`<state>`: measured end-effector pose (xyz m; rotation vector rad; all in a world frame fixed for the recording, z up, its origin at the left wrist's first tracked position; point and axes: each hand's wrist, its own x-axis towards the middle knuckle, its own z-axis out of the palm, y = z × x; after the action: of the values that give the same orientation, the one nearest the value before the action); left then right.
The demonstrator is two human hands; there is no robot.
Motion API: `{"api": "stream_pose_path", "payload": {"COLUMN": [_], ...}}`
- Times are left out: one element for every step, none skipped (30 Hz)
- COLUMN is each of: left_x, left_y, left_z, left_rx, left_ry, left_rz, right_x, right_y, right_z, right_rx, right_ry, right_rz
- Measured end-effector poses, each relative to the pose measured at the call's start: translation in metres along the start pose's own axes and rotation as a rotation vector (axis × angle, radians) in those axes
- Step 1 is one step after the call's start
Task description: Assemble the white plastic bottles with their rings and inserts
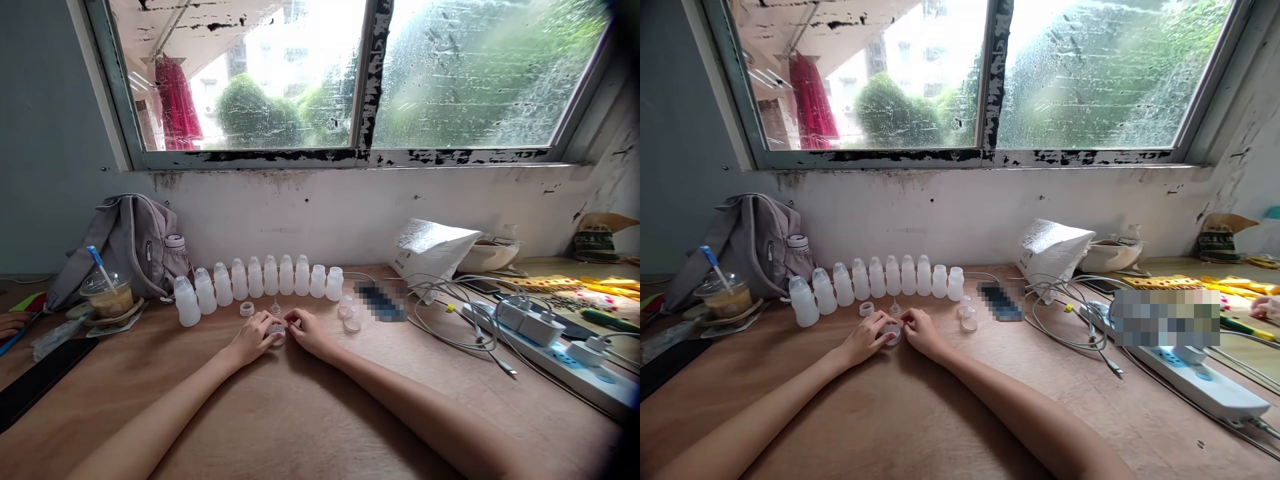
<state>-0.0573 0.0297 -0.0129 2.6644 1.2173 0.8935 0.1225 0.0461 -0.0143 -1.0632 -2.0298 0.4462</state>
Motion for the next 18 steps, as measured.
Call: {"api": "stream_pose_path", "payload": {"left_x": [0.0,0.001,0.002,0.003,0.004,0.006,0.007,0.009,0.011,0.013,0.014,0.015,0.016,0.016,0.016,0.015,0.013,0.012], "left_y": [0.001,0.001,0.002,0.003,0.004,0.006,0.008,0.011,0.013,0.016,0.019,0.022,0.025,0.028,0.03,0.032,0.034,0.036], "left_z": [-0.001,-0.001,-0.001,-0.001,0.0,0.002,0.004,0.006,0.009,0.011,0.014,0.016,0.017,0.018,0.018,0.017,0.016,0.015], "left_rx": [-0.013,-0.031,-0.056,-0.093,-0.143,-0.203,-0.267,-0.332,-0.395,-0.454,-0.507,-0.553,-0.587,-0.606,-0.61,-0.602,-0.59,-0.58], "left_ry": [0.014,0.031,0.051,0.077,0.105,0.133,0.155,0.17,0.178,0.184,0.194,0.207,0.222,0.233,0.237,0.233,0.223,0.21], "left_rz": [-0.006,-0.021,-0.048,-0.087,-0.133,-0.178,-0.216,-0.246,-0.276,-0.31,-0.352,-0.395,-0.431,-0.449,-0.444,-0.42,-0.387,-0.353], "right_x": [-0.001,-0.002,-0.004,-0.005,-0.007,-0.008,-0.008,-0.009,-0.008,-0.008,-0.007,-0.005,-0.004,-0.003,-0.002,-0.002,-0.001,-0.001], "right_y": [0.0,0.0,0.0,-0.001,-0.001,-0.002,-0.002,-0.001,-0.001,0.0,0.0,0.001,0.001,0.0,0.0,-0.001,-0.002,-0.003], "right_z": [0.0,0.0,0.0,0.0,0.001,0.001,0.002,0.002,0.003,0.004,0.004,0.004,0.003,0.002,0.001,-0.001,-0.002,-0.004], "right_rx": [-0.001,0.004,0.013,0.026,0.039,0.05,0.056,0.06,0.061,0.06,0.059,0.059,0.062,0.066,0.072,0.079,0.087,0.095], "right_ry": [-0.004,-0.012,-0.021,-0.032,-0.041,-0.044,-0.038,-0.021,0.002,0.031,0.061,0.089,0.11,0.125,0.135,0.141,0.145,0.145], "right_rz": [-0.033,-0.078,-0.13,-0.186,-0.238,-0.277,-0.299,-0.301,-0.287,-0.26,-0.224,-0.184,-0.145,-0.107,-0.071,-0.037,-0.009,0.011]}}
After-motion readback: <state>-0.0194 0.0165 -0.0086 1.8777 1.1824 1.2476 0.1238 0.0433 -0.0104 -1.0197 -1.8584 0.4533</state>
